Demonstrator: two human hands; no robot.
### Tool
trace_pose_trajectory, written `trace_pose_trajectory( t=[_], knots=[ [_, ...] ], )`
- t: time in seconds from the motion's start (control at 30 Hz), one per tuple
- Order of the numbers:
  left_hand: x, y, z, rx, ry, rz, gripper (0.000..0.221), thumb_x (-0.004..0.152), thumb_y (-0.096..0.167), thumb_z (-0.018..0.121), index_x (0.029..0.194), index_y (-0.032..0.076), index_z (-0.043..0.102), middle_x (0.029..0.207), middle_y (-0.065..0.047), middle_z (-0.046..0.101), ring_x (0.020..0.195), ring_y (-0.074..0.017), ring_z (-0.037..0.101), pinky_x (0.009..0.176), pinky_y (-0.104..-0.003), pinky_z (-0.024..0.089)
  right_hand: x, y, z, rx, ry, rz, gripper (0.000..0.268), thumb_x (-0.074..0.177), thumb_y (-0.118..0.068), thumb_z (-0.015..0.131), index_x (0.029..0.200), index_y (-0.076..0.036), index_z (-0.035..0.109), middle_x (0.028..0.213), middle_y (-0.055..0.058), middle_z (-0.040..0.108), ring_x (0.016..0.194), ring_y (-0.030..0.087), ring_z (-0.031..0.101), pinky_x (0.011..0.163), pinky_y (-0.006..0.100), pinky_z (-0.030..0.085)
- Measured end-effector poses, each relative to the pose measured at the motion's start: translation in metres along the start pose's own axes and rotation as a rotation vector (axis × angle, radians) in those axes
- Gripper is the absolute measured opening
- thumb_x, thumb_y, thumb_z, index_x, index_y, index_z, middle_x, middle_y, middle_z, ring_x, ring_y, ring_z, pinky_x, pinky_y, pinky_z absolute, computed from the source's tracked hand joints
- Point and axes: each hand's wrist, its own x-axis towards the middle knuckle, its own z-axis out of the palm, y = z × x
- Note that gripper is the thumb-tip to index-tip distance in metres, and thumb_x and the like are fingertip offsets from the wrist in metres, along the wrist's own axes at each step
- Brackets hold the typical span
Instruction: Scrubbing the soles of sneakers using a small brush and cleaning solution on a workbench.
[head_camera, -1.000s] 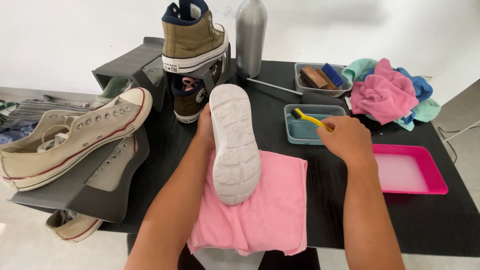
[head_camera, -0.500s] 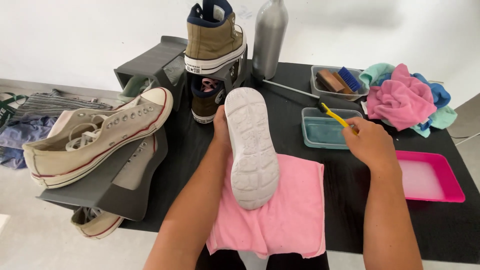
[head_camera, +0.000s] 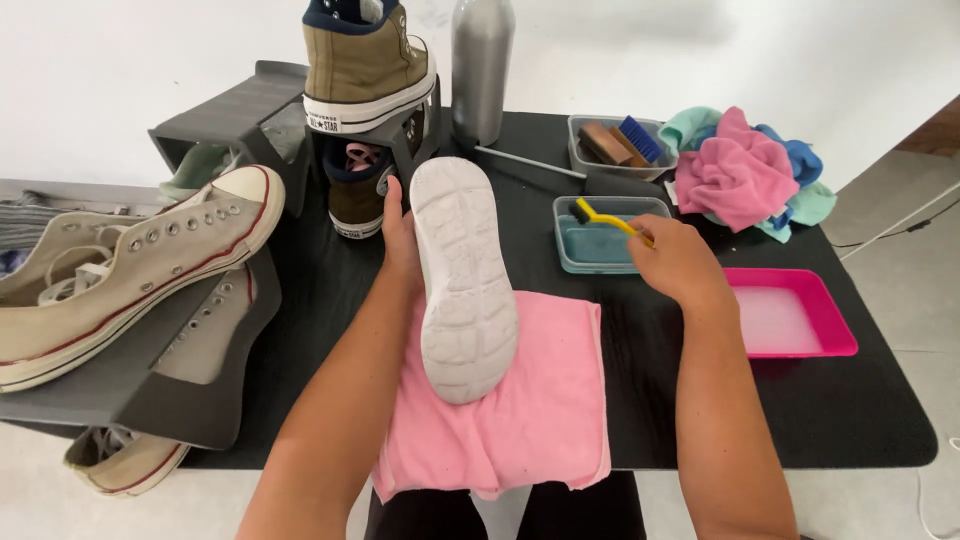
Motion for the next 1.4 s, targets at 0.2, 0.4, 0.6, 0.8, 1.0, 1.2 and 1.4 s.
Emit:
trace_pose_trajectory(
  t=[0.2, 0.4, 0.6, 0.8, 1.0, 1.2, 1.4],
  knots=[
    [0.021, -0.008, -0.019, -0.008, -0.043, 0.058, 0.074, 0.086, 0.072, 0.055, 0.132, 0.014, 0.066, 0.129, -0.01, 0.068, 0.12, -0.0294, 0.065, 0.111, -0.041, 0.049, -0.004, -0.009, -0.001, 0.03, -0.101, -0.01, 0.045, 0.098, -0.02, 0.048, 0.137, -0.007, 0.068, 0.122, 0.026, 0.071, 0.116, 0.043, 0.065, 0.098, 0.051, 0.051],
    [0.015, -0.007, -0.014, 0.053, -0.016, 0.048, 0.067, 0.088, 0.071, 0.055, 0.126, 0.018, 0.069, 0.125, -0.008, 0.071, 0.118, -0.0255, 0.066, 0.11, -0.04, 0.049, 0.011, 0.009, 0.007, 0.069, -0.035, -0.028, 0.045, 0.1, -0.024, 0.05, 0.137, -0.006, 0.068, 0.114, 0.026, 0.072, 0.107, 0.042, 0.068, 0.092, 0.051, 0.052],
    [0.019, -0.003, -0.012, 0.193, 0.052, 0.013, 0.066, 0.085, 0.066, 0.062, 0.126, 0.015, 0.07, 0.126, -0.015, 0.069, 0.117, -0.0291, 0.065, 0.109, -0.042, 0.05, 0.013, 0.008, 0.01, 0.257, 0.239, -0.342, 0.036, 0.1, -0.016, 0.059, 0.133, -0.009, 0.071, 0.081, 0.019, 0.067, 0.073, 0.028, 0.061, 0.067, 0.039, 0.047],
    [0.015, -0.002, -0.001, 0.303, 0.152, -0.07, 0.066, 0.078, 0.062, 0.071, 0.124, 0.014, 0.071, 0.124, -0.017, 0.07, 0.114, -0.0276, 0.066, 0.105, -0.042, 0.052, -0.001, -0.015, 0.038, 0.466, 0.393, -0.672, 0.03, 0.104, -0.008, 0.062, 0.132, -0.008, 0.072, 0.101, 0.017, 0.074, 0.087, 0.021, 0.07, 0.078, 0.038, 0.055],
    [0.039, -0.009, -0.019, 0.327, 0.181, -0.087, 0.066, 0.078, 0.062, 0.074, 0.123, 0.015, 0.071, 0.124, -0.016, 0.069, 0.111, -0.0256, 0.066, 0.1, -0.042, 0.053, 0.004, -0.01, 0.049, 0.356, 0.397, -0.783, 0.03, 0.1, -0.01, 0.068, 0.129, -0.015, 0.075, 0.079, 0.012, 0.066, 0.069, 0.026, 0.065, 0.062, 0.036, 0.05],
    [0.037, -0.007, -0.008, 0.344, 0.186, -0.081, 0.069, 0.082, 0.058, 0.07, 0.129, 0.008, 0.066, 0.132, -0.02, 0.064, 0.122, -0.0296, 0.06, 0.106, -0.044, 0.049, -0.006, -0.026, 0.047, 0.302, 0.319, -0.696, 0.033, 0.107, -0.019, 0.059, 0.137, -0.01, 0.068, 0.085, 0.014, 0.065, 0.072, 0.025, 0.066, 0.065, 0.036, 0.055],
    [0.05, -0.013, -0.039, 0.383, 0.244, -0.088, 0.058, 0.085, 0.051, 0.071, 0.123, 0.008, 0.068, 0.125, -0.017, 0.066, 0.117, -0.0267, 0.061, 0.104, -0.044, 0.05, -0.014, -0.038, 0.04, 0.297, 0.158, -0.595, 0.031, 0.106, -0.022, 0.055, 0.133, -0.009, 0.063, 0.107, 0.015, 0.069, 0.095, 0.03, 0.071, 0.082, 0.042, 0.06]
  ],
)
